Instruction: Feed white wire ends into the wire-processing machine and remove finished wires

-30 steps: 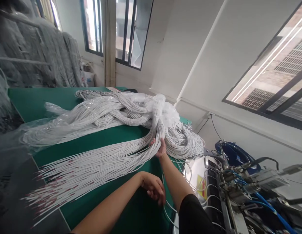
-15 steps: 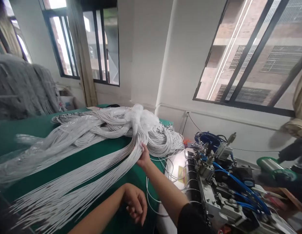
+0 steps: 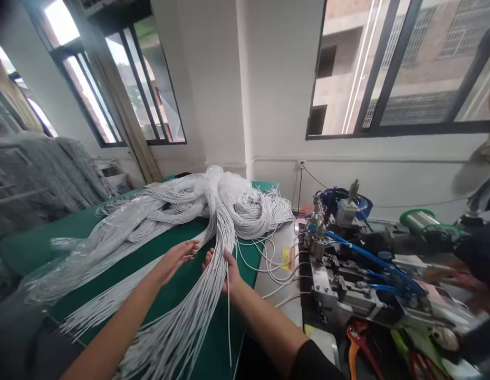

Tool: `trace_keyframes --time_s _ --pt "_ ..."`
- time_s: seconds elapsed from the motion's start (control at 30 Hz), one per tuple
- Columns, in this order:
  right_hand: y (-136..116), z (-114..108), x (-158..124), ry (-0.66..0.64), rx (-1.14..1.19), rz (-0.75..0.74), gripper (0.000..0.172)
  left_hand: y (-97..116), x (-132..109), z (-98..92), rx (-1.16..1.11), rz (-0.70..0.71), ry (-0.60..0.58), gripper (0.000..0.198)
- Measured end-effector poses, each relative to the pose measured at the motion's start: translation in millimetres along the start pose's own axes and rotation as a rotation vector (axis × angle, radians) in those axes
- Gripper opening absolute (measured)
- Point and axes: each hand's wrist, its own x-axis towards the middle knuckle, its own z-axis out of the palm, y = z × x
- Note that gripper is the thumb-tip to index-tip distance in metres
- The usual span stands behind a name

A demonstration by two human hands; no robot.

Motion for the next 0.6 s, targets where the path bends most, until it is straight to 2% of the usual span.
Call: trace_keyframes --time_s 0.07,0.13,0.2,0.27,0.37,0.43,0.5,0.57,0.6 --pt "2.7 0.7 -19.6 0.047 0.150 0.032 0.028 -8.2 17.0 -12.1 0.016 -0.061 0.054 0.046" --pt "10.1 -0.9 -40.5 0.083 0.189 0.074 0.025 -23.6 27.8 -8.3 0.010 -0.141 0.064 0.051" --pt "20.5 -1.9 -58.9 0.117 0.139 0.120 0.025 -41.4 34.8 9.5 -0.039 -0.219 0.011 0.051" --pt "31.7 -0.9 -72.2 0.176 0.041 0.134 0.026 -57.0 41.0 35.8 -0.122 -0.270 -0.072 0.050" --pt "47.5 1.0 -84.4 0.311 -0.175 0.091 0.025 -71.3 49.6 75.1 -0.299 -0.316 -0.168 0.055" --pt "54.9 -0.3 -92.5 0.370 -0.399 0.058 0.031 -75.2 51.6 91.9 -0.614 -0.292 -0.214 0.051" --pt "55.6 -3.2 -103.6 0.346 -0.680 0.053 0.046 -76.8 48.5 97.9 -0.818 -0.258 -0.229 0.047" --pt "44.9 -5.4 -115.8 0.249 -0.924 0.107 0.058 -78.2 40.9 95.3 -0.916 -0.247 -0.230 0.045" --pt "34.6 -5.6 -120.3 0.195 -0.993 0.157 0.056 -79.1 36.1 92.3 -0.951 -0.250 -0.231 0.044"
